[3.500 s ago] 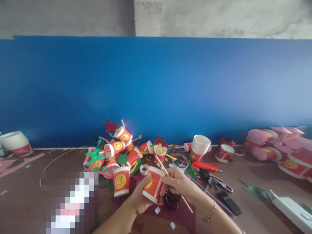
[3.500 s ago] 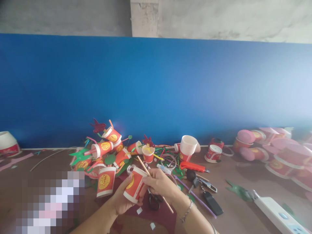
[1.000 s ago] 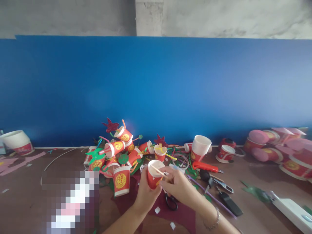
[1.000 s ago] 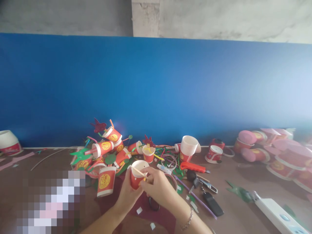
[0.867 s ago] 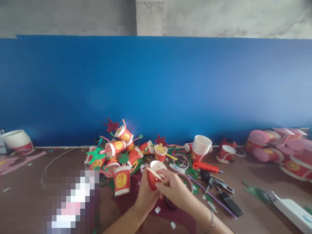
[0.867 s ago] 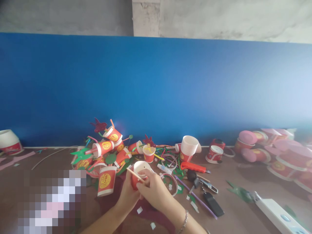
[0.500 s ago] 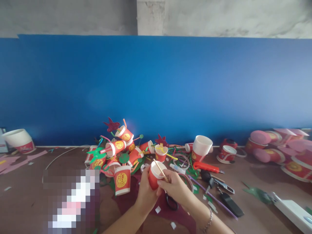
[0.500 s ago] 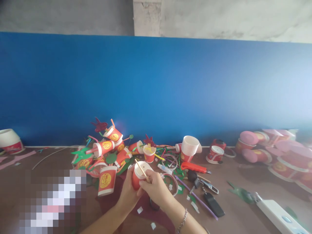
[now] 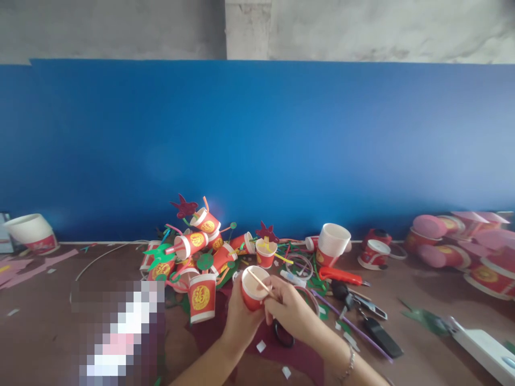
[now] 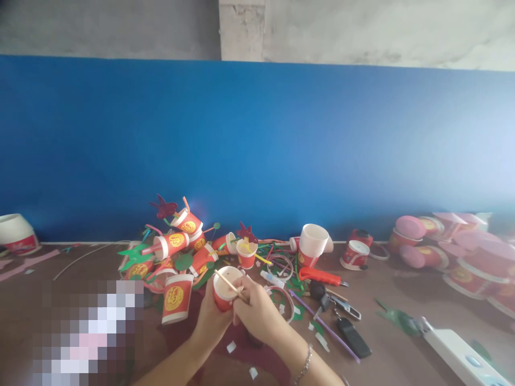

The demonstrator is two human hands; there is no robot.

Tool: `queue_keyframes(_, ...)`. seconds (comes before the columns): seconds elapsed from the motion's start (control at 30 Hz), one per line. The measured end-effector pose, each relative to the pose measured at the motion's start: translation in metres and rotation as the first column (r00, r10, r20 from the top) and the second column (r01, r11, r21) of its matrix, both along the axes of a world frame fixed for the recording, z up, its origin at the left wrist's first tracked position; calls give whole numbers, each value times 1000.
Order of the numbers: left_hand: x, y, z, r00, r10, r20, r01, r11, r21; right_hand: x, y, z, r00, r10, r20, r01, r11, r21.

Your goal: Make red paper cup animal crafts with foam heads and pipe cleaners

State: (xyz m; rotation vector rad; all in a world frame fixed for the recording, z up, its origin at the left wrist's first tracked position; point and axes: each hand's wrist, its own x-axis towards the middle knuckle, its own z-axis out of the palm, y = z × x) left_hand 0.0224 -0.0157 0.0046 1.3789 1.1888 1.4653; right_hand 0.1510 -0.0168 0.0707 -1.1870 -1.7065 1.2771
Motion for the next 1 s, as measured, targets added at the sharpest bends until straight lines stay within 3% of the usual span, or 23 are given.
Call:
queue_keyframes(0.07,-1,0,-1,999,10,-31,-9,999,38,8,0,14,991,-26,-129,26,1000,-1)
queue_keyframes(0.13,-1,-1,-1,998,14,-67,-8,996,83,19,0,28,954,-209,-214,215,977,7)
queue_keyframes(0.27,1,-6,5,995,-59,-80,70,986,149,41,0,49,801,-478,-360,547,829,117)
queue_keyframes(0.37,2,-7,8,991,-87,-102,107,972,208,52,1,55,752,-565,-340,648,729,222)
queue_keyframes(0.43,2,-7,6,988,-71,-140,105,962,254,55,1,56,747,-593,-300,662,705,254)
queue_keyframes(0.5,1,-6,2,982,-45,-184,96,954,283,53,1,55,771,-573,-279,635,730,253)
queue_keyframes(0.67,-3,-7,-6,958,-28,-284,132,927,351,43,2,46,891,-420,-172,448,872,197)
queue_keyframes(0.83,-5,-11,0,933,-5,-359,190,856,481,40,1,39,935,-351,-58,354,901,252)
queue_keyframes(1.0,-5,-12,2,923,-6,-385,224,821,525,40,1,41,936,-345,-68,351,912,210)
